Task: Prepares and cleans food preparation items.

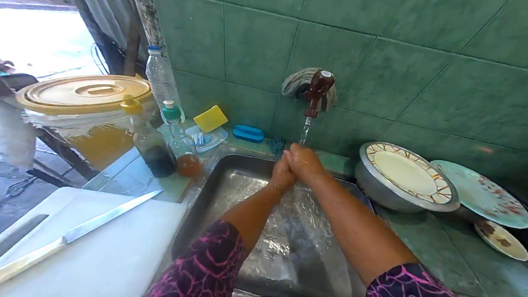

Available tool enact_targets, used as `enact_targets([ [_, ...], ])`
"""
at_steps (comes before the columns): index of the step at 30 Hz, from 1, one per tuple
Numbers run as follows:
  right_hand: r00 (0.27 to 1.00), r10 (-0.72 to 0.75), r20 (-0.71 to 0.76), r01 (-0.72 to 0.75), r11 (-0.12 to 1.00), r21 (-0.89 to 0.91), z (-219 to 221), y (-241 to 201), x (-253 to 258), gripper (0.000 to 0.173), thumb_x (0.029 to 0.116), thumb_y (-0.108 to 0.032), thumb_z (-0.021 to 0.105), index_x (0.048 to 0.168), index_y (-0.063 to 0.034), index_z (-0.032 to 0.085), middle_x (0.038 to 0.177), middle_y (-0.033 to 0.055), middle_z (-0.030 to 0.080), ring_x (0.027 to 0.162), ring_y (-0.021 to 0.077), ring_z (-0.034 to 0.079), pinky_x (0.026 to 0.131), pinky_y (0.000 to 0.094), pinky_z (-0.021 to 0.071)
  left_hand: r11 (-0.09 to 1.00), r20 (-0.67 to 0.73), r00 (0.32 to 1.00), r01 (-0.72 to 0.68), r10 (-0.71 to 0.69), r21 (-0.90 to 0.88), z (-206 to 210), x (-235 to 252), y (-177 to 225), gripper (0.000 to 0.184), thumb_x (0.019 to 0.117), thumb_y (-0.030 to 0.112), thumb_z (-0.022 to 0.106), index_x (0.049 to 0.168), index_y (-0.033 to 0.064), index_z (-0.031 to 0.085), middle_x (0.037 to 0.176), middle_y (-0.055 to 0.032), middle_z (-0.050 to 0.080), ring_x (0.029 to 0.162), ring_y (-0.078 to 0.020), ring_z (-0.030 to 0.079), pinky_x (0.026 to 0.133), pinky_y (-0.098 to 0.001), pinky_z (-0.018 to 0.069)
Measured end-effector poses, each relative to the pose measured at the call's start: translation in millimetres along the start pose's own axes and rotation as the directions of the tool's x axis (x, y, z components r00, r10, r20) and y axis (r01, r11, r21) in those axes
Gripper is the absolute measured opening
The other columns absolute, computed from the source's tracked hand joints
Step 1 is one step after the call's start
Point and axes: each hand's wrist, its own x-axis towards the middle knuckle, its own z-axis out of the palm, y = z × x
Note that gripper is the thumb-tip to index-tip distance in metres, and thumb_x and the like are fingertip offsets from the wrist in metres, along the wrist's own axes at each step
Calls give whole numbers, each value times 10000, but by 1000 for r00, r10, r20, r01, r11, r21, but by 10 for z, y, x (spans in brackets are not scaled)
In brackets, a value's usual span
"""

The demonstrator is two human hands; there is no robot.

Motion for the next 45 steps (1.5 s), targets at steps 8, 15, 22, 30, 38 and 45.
enact_targets([
  [8,989,-148,-19,147,989,-27,62,139,107,354,1111,-231,385,1164,46,600,1026,275,689,1022,447,694,848,602,543,1000,74,997,-10,10,-2,-55,53,-34,220,937,17,674,1129,-87,646,1049,-234,691,1003,-319,676,923,-496,529],
  [15,952,-303,-51,302,953,-29,82,281,189,320,1089,-231,445,1052,37,616,888,239,689,889,427,709,757,586,549,988,190,982,41,-13,-146,-115,204,-50,155,872,-39,714,1007,-25,640,826,-64,643,692,-90,604,675,-278,534],
  [22,991,98,96,-135,807,574,-191,233,271,345,1083,-233,517,1241,53,626,1086,223,666,945,301,656,868,495,536,944,159,981,151,-107,-294,-203,189,-60,366,925,121,675,1255,5,567,1053,-156,622,883,-215,593,786,-404,511],
  [30,944,286,164,-191,67,979,-374,-22,197,282,1131,-241,384,1105,-35,573,794,8,584,514,36,475,467,174,406,815,188,978,184,-94,-549,-89,222,-132,341,1039,335,469,1131,35,601,830,-21,591,701,-89,565,680,-262,498],
  [38,882,372,289,121,-773,623,-191,-109,230,219,1104,-233,335,928,-150,435,678,-27,451,507,78,467,507,209,463,876,143,971,237,-193,-420,-52,170,-6,648,1123,446,190,1391,-35,532,1302,-220,604,1156,-245,601,1007,-410,485],
  [45,910,408,-68,232,-367,901,-1405,203,413,175,1090,-167,347,965,-133,465,746,-13,479,586,87,492,581,233,487,953,186,976,158,-111,-258,-65,268,42,383,1107,238,357,1035,-10,640,881,-64,595,727,-127,579,719,-303,523],
])
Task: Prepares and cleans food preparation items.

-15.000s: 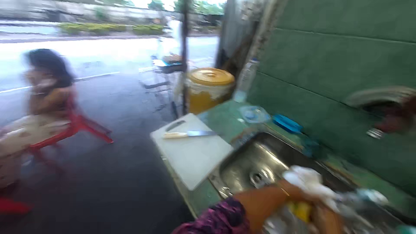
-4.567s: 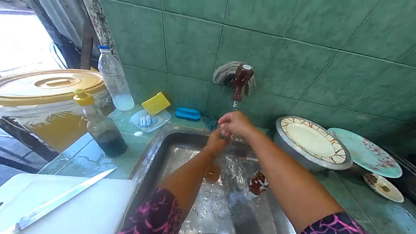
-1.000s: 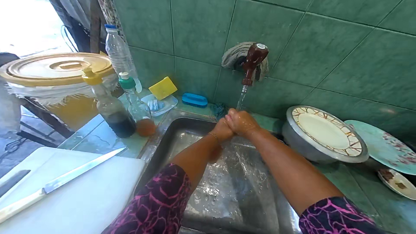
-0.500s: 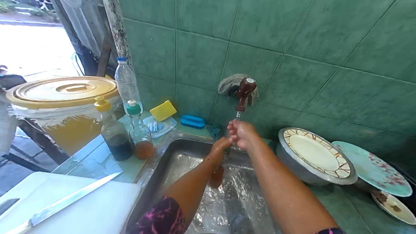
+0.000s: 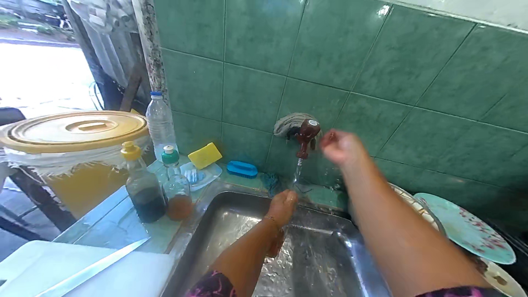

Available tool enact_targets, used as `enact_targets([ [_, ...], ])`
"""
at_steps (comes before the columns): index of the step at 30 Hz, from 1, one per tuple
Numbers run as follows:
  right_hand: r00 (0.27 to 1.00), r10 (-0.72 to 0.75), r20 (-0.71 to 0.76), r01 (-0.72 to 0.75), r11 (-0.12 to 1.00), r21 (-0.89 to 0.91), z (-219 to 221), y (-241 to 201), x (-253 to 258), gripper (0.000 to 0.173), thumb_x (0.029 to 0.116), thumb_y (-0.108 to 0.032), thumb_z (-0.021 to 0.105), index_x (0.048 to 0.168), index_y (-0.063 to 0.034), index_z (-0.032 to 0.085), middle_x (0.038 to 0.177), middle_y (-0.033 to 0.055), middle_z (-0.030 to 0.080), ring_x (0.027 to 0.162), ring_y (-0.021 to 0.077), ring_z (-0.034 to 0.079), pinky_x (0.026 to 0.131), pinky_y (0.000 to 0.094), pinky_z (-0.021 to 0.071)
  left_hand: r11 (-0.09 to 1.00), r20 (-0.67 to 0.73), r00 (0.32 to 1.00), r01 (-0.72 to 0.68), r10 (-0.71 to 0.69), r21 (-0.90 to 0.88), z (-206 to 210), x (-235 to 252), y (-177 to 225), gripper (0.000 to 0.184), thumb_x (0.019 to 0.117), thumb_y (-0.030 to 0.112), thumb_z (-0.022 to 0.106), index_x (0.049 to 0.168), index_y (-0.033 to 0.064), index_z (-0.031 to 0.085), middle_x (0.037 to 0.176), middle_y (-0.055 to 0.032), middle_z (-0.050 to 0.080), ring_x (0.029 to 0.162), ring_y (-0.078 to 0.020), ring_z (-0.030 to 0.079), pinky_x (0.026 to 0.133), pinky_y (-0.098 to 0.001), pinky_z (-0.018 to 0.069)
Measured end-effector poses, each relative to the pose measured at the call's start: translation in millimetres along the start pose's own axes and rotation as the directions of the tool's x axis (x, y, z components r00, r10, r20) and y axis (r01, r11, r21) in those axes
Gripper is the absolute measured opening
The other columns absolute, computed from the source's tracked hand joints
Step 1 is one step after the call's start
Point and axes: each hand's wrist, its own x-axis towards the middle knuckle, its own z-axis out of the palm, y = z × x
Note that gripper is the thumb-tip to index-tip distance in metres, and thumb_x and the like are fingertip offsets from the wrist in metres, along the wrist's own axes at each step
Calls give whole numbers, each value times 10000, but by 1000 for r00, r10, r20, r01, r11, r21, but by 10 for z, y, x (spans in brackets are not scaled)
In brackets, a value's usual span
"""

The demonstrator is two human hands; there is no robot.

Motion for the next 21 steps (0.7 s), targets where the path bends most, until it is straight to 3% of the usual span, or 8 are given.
enact_targets([
  [3,981,-53,188,144,844,-516,425,-479,-74,236,1117,-173,356,1158,-39,546,915,30,571,726,91,597,675,228,533,999,11,1000,23,-24,39,-7,-22,28,390,1095,223,347,999,2,655,820,-54,596,706,-134,569,708,-322,505],
  [6,954,23,299,264,411,-873,719,-604,-168,286,1091,-135,422,1274,5,590,1085,104,633,866,135,653,778,281,558,999,-34,999,33,-33,18,-29,-11,-41,365,1070,240,381,1122,-13,640,835,-91,603,699,-177,578,704,-365,517],
  [9,857,69,511,516,-157,-842,770,-605,-227,281,1080,-157,497,1209,22,671,1135,210,679,1001,286,681,917,492,542,1000,-92,996,-24,22,-18,-19,18,-119,356,1061,217,389,1228,-37,575,918,-132,610,700,-191,587,677,-377,533],
  [12,725,182,665,654,-487,-579,654,-570,-272,270,1061,-130,542,1223,20,697,1117,265,699,1079,443,661,950,660,481,999,-114,993,-41,40,-12,69,45,-124,345,1062,191,427,1262,-52,569,1028,-183,644,792,-227,626,728,-415,547],
  [14,727,234,646,641,-568,-516,615,-506,-319,313,1053,-106,558,1328,25,631,1187,273,679,1141,461,640,995,651,467,998,-123,991,-48,51,29,101,26,-91,353,1053,180,434,1260,-62,585,1084,-220,659,919,-281,656,829,-471,549],
  [16,666,192,721,667,-585,-461,495,-437,-226,300,1040,-97,576,1314,7,643,1134,274,696,1070,485,664,918,680,498,992,-104,990,-90,99,85,125,29,-106,362,1049,162,422,1241,-83,607,1117,-252,670,1033,-330,659,932,-517,528],
  [19,512,94,854,726,-579,-371,262,-345,74,265,1026,-77,596,1256,35,666,1083,308,694,1005,546,666,821,745,500,974,-68,980,-174,186,145,123,58,-144,366,1052,166,387,1118,-85,645,1016,-236,673,976,-328,657,895,-527,523],
  [21,544,50,837,704,-569,-424,261,-268,74,266,1033,-70,578,1232,94,644,1120,351,653,1056,569,633,838,748,484,973,-108,975,-179,196,147,75,21,-151,363,1066,207,422,1099,-72,650,980,-217,670,914,-305,656,854,-505,526],
])
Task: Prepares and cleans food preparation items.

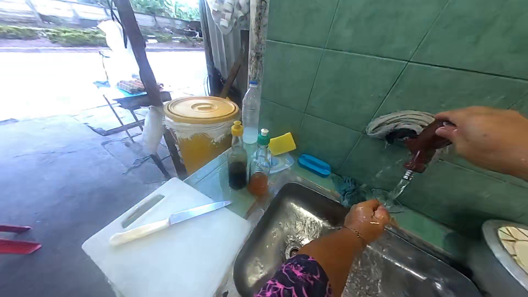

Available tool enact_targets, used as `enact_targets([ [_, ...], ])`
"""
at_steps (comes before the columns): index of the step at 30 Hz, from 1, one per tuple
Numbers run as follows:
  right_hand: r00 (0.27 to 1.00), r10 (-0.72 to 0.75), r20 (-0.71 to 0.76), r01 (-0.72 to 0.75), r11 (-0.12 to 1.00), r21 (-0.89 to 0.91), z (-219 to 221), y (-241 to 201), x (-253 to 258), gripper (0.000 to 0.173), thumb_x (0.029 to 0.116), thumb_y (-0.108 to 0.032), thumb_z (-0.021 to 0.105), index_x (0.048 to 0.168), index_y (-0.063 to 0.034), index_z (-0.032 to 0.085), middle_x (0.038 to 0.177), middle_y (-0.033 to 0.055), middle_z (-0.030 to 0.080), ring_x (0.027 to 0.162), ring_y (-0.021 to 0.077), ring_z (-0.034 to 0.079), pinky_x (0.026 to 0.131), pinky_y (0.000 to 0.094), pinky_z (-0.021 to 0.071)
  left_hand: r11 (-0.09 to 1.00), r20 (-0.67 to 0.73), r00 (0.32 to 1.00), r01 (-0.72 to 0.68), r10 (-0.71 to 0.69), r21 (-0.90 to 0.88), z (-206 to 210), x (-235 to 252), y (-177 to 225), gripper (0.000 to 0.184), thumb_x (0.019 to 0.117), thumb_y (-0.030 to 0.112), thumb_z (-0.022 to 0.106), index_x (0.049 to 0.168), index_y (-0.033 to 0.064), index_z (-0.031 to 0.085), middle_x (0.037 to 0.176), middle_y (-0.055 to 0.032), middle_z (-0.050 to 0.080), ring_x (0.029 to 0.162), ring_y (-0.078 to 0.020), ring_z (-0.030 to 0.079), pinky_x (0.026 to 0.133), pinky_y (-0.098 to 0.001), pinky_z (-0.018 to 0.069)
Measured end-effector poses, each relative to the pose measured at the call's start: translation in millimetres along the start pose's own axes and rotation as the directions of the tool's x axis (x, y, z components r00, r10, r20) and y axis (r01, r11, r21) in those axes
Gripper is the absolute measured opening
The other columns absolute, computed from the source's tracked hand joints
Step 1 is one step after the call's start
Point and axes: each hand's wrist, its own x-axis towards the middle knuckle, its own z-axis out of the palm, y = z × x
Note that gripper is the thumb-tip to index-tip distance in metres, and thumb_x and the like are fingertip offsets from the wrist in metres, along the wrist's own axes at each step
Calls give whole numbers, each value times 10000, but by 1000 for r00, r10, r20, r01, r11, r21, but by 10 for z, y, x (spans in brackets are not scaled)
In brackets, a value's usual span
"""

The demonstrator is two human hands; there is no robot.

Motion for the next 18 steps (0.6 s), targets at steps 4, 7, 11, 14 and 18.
enact_targets([
  [4,968,230,98,-231,973,-4,8,-194,67,363,1091,-167,459,1209,151,589,1231,385,553,1122,564,587,857,712,494,1000,-88,996,1,1,24,-108,-161,-100,391,918,205,743,1173,-67,628,1085,-231,681,995,-300,675,915,-461,546],
  [7,932,356,73,-356,935,-10,59,-337,95,422,1107,-197,406,1162,197,547,1258,439,498,1105,609,573,821,734,489,992,-11,996,92,-91,86,-154,-396,-347,400,868,147,755,1207,-42,657,1107,-223,709,1045,-309,690,958,-494,539],
  [11,839,537,80,-532,843,-78,100,-489,205,499,1086,-214,431,1310,232,435,1349,486,417,1156,643,536,854,756,463,938,170,928,304,-331,165,-194,-579,-463,427,938,286,740,1268,25,666,1202,-196,700,1129,-328,669,1018,-565,501],
  [14,823,563,74,-556,825,-101,274,-364,316,508,1036,-191,519,1290,240,430,1345,498,413,1154,648,534,851,778,449,906,155,899,382,-410,180,-238,-705,-261,411,955,280,720,1256,6,662,1188,-208,693,1109,-336,665,1000,-550,501],
  [18,831,537,142,-522,843,-130,196,-367,323,450,1074,-202,466,1222,219,525,1341,476,454,1207,620,528,887,763,452,918,117,912,381,-393,111,-520,-933,-7,395,959,299,725,1197,-11,666,1094,-195,690,986,-285,669,927,-499,525],
])
